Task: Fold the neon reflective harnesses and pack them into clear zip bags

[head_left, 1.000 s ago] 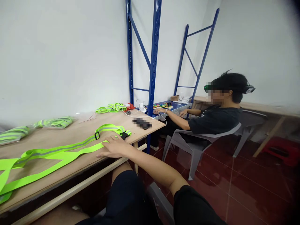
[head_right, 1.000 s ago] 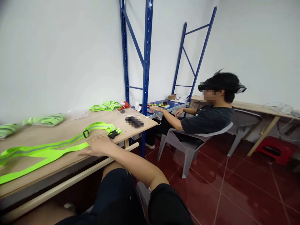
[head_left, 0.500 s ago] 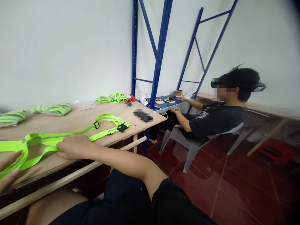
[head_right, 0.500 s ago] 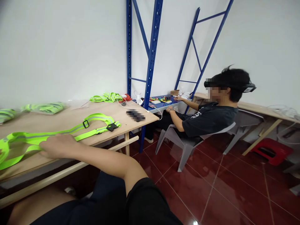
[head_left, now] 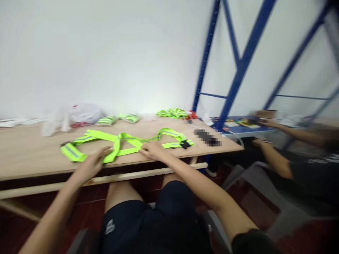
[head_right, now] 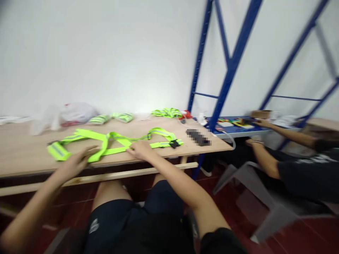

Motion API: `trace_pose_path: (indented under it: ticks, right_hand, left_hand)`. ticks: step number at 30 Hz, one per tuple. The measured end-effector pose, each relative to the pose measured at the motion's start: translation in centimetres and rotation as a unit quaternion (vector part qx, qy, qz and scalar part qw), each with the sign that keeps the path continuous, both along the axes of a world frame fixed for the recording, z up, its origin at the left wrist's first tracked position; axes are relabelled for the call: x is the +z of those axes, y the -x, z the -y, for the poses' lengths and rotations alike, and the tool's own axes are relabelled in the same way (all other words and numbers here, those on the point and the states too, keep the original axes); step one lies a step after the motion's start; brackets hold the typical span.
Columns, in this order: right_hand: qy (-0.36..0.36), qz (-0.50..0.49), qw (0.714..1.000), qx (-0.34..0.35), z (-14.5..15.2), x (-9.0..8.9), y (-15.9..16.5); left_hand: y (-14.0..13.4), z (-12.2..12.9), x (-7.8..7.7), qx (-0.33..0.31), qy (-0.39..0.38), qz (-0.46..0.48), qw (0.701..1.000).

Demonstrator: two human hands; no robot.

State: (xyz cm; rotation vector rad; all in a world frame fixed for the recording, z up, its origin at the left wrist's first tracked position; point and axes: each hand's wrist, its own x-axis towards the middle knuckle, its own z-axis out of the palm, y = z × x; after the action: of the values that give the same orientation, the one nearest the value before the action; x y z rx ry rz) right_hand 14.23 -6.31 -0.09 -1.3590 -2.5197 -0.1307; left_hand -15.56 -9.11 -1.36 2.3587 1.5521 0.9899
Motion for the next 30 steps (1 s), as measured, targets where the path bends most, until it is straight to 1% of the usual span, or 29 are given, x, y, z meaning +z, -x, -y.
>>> trace_pose_path:
  ticks: [4,5,7,9,11,13,15,17,20,24,27,29,30]
  right_hand:
    - [0.022,0.005,0.999,-0.026,-1.6,0.7,1.3]
    - [0.019,0.009,0.999,-0.025,-1.9,1.0,1.8]
    - [-0.017,0.011,1.0,-0.001,-2.4,1.5,2.9]
    - [-0.074,0.024,0.995,0.056,-2.9,1.7,4.2]
    - [-0.114,0.063,0.982,0.139,-3.3,1.7,5.9]
    - [-0.127,0.112,0.963,0.21,-3.6,1.5,7.7]
    - [-0.123,0.136,0.954,0.237,-3.8,1.4,9.2]
    - [-0.116,0.119,0.962,0.217,-3.9,1.4,10.0]
    - [-0.109,0.056,0.979,0.164,-4.0,1.7,9.6]
    - [-0.095,0.0,0.989,0.109,-4.3,2.1,7.2]
    - [-0.079,-0.014,0.994,0.074,-4.2,1.9,5.4]
    - [-0.061,-0.015,0.996,0.071,-3.9,1.6,4.4]
    - [-0.045,-0.016,0.995,0.087,-3.7,1.4,4.0]
  left_hand:
    - [0.9,-0.4,-0.6,-0.007,0.063,-0.004,0.998]
    - [0.9,-0.4,-0.6,-0.009,0.071,-0.002,0.997]
    - [0.9,-0.3,-0.7,-0.015,0.076,0.001,0.997]
    - [0.7,-0.1,-0.8,-0.024,0.075,0.006,0.997]
    - [0.6,-0.1,-0.9,-0.026,0.076,0.011,0.997]
    - [0.6,0.0,-1.0,-0.013,0.08,0.011,0.997]
    - [0.6,0.0,-1.1,-0.001,0.081,0.007,0.997]
    - [0.7,0.0,-1.2,-0.006,0.075,0.005,0.997]
    - [1.0,0.0,-1.2,-0.017,0.055,0.001,0.998]
    - [1.0,-0.1,-1.1,0.009,0.025,-0.032,0.999]
    - [0.9,-0.3,-1.2,0.028,0.002,-0.037,0.999]
    - [0.9,-0.4,-1.2,0.04,-0.011,-0.037,0.998]
    - [0.9,-0.4,-1.2,0.048,-0.015,-0.038,0.998]
